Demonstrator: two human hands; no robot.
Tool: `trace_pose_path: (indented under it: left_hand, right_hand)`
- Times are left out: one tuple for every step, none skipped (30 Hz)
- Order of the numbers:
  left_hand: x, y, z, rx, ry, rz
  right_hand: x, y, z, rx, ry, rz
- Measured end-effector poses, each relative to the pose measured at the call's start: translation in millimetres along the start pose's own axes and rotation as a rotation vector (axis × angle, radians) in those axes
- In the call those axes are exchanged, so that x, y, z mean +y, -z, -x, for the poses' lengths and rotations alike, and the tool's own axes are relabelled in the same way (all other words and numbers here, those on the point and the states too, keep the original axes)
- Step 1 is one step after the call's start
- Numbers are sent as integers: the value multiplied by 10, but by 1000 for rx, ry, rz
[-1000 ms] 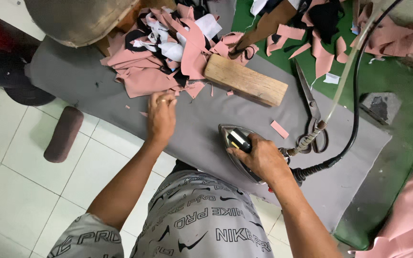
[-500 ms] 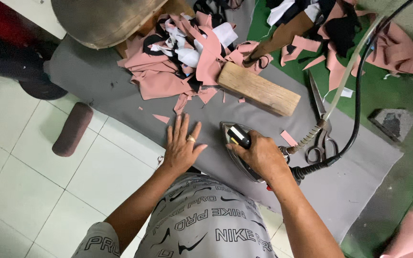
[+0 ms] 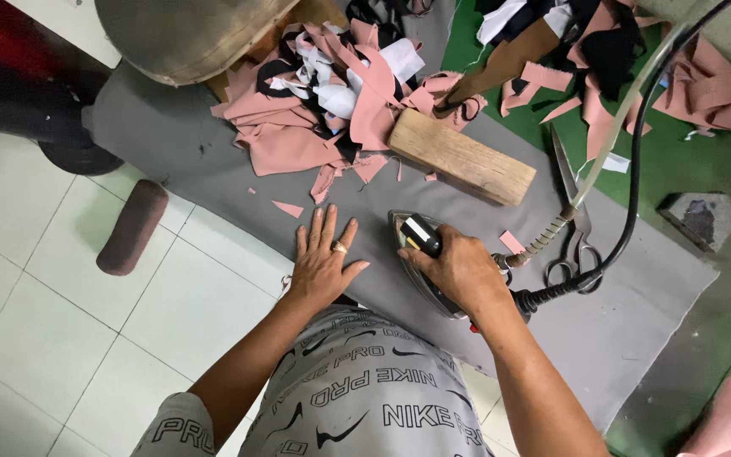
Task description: The person cuts small rectangular pieces from a larger pink fabric using scissors, then irons the cut pieces on a gray work surface. The person handles the fabric and tools directly, folding and pressing the pieces with an iron.
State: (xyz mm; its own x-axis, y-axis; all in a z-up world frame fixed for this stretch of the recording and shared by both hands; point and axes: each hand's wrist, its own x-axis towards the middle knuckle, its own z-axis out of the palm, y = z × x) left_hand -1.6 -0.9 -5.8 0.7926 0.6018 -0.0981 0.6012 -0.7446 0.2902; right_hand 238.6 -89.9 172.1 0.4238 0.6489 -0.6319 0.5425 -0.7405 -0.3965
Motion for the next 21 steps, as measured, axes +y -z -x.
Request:
trace_pose_path:
  left_hand:
    - [-4,-4,0,0,-1,-1]
    - [-5,-10,0,0,1,1]
    - [-7,-17,0,-1,3,2]
    - [-12,-21,0,-2,3,2]
    - [-16,-25,1,-4,1,8]
    - [-20,-31,0,-7,-1,15]
    - [-14,-11,-1,-7,-1,14]
    - [-8,7,-5,-4,-5,16]
    - [-1,25,-10,-1,-9,18]
    - [-9,5,-4,-1,-11,18]
    - [-15,-16,1,6,-9,15]
    - [-19,-38,-1,14,-8,12]
    - [-23,-33,2,14,-10,13]
    - [-23,-32,4,20,-13,11]
    - [-23,-32,6,27,-15,9]
    - [-27,-40,7,27,-17,11]
    - [-30,-49,7,43,-25,14]
    - [-35,-57,12,59,-32,17]
    - [-24,-43,6,58,-34,19]
    - [-19,-26,1,71,-38,24]
    - [-15,-9,-3,83,-42,29]
  right_hand:
    - [-7,6,8,1,0,-1]
    - [-13,13,15,7,7,-7]
    - [-19,19,21,13,13,-12]
    - [-12,9,18,12,14,-13]
    - [-6,-2,15,17,10,-11]
    - [3,-13,11,22,6,-10]
    - [0,-11,13,22,7,-10]
    - [-2,-7,13,27,22,-15]
    - [-3,-2,13,32,37,-21]
    - [3,-7,10,33,36,-22]
    - [10,-12,7,22,30,-17]
    - [18,-12,2,11,22,-12]
    - [14,-10,3,13,21,-12]
    - [12,-6,6,9,19,-10]
    - [11,-3,9,6,17,-8]
    - [3,11,13,7,14,-7]
    - [-4,24,16,-3,13,-5]
    - [-11,35,20,-14,12,-3]
    - [5,31,18,-14,10,-3]
    - [17,26,14,-14,26,-23]
    - [27,20,12,-14,43,-43]
